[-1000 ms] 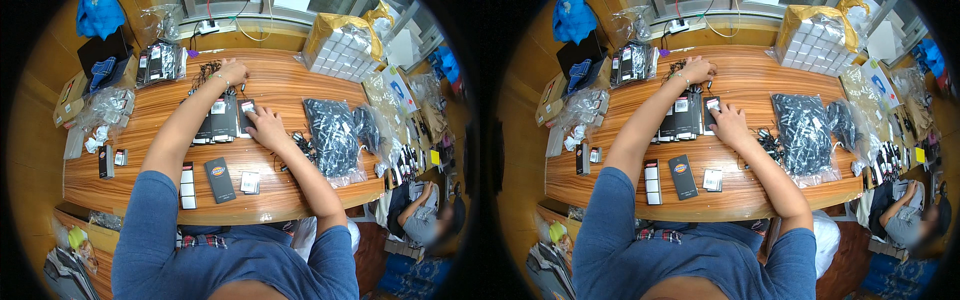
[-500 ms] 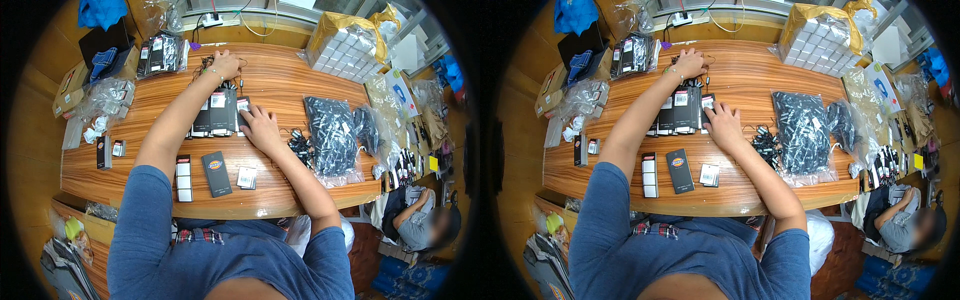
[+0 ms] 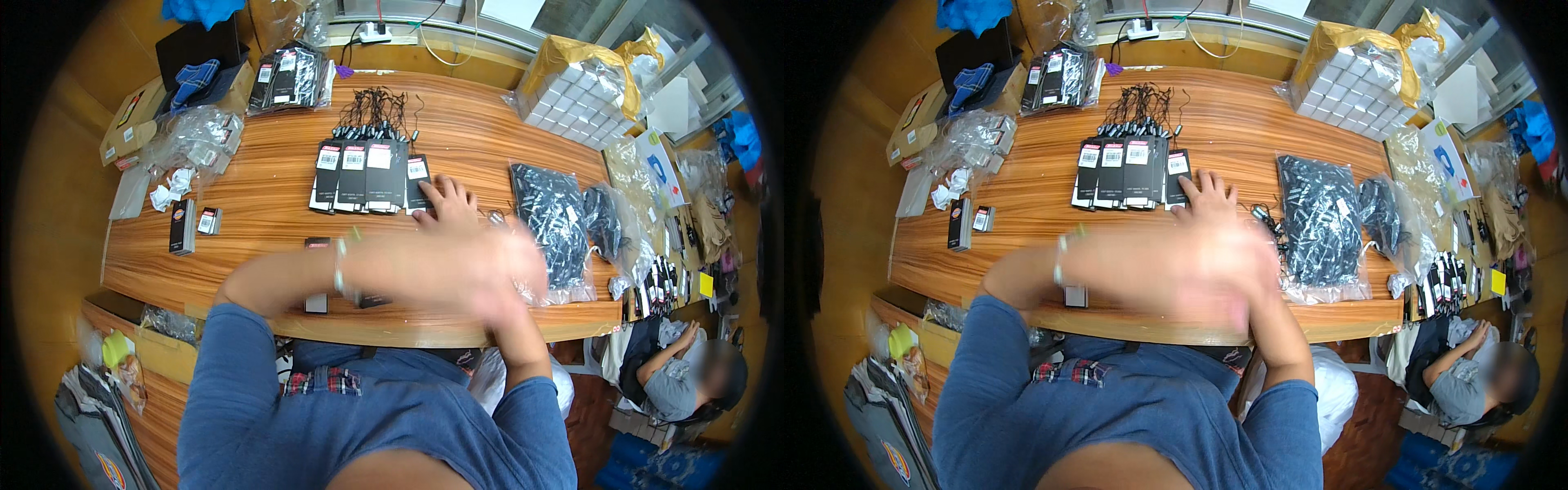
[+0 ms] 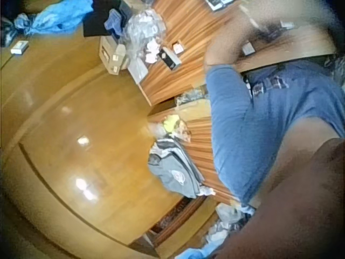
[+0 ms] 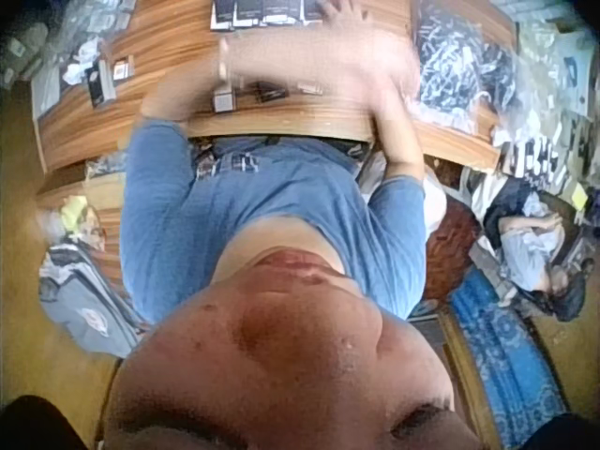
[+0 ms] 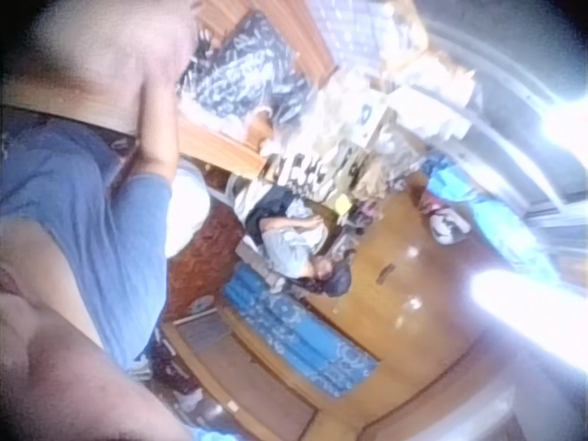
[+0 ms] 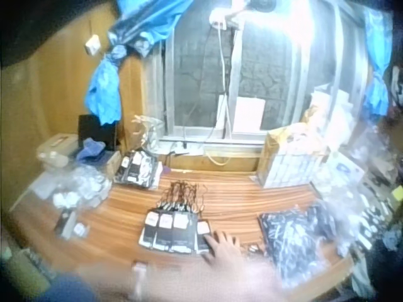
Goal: The person sits at a wooden table and repeatedly picks up small black tags and rectangular boxes. They thread a black string through the hole in each tag and place the tagged items onto a growing pile on the table.
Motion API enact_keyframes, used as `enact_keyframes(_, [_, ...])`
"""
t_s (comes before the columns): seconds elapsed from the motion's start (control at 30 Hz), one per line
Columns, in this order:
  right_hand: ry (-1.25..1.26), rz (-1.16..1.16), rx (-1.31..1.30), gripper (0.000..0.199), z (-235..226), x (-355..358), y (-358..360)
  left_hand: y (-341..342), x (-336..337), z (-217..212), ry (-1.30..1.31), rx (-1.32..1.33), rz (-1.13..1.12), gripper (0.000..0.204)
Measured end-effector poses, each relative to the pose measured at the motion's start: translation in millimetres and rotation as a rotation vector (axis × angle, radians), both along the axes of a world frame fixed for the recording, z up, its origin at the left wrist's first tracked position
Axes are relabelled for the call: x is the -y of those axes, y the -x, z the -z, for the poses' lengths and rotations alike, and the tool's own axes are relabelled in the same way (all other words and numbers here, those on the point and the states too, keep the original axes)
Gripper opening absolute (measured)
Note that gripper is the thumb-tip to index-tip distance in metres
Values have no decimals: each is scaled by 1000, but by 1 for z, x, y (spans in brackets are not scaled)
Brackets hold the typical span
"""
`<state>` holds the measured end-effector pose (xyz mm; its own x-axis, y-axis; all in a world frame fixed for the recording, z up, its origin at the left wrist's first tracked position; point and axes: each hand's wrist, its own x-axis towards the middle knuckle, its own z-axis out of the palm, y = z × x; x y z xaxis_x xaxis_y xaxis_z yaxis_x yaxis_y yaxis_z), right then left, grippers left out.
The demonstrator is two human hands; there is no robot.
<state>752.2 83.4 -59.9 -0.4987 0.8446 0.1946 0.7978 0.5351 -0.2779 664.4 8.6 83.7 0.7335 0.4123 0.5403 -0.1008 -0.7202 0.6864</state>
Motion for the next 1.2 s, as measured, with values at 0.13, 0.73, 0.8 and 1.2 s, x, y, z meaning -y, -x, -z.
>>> enact_keyframes(0.13, [-74,8,-47,50,-25,12,-12,-36,118,-27,83,419,534,25])
enact_keyframes(0.73, [-50,-405,-11,25,-89,95,-42,-52,200,-59,280,317,1102,23])
enact_keyframes(0.8, [8,-385,-29,24,-102,107,-56,-34,193,-41,329,514,1118,24])
enact_keyframes(1.2, [186,-702,107,21,-299,241,-201,149,260,-184,-485,-856,634,23])
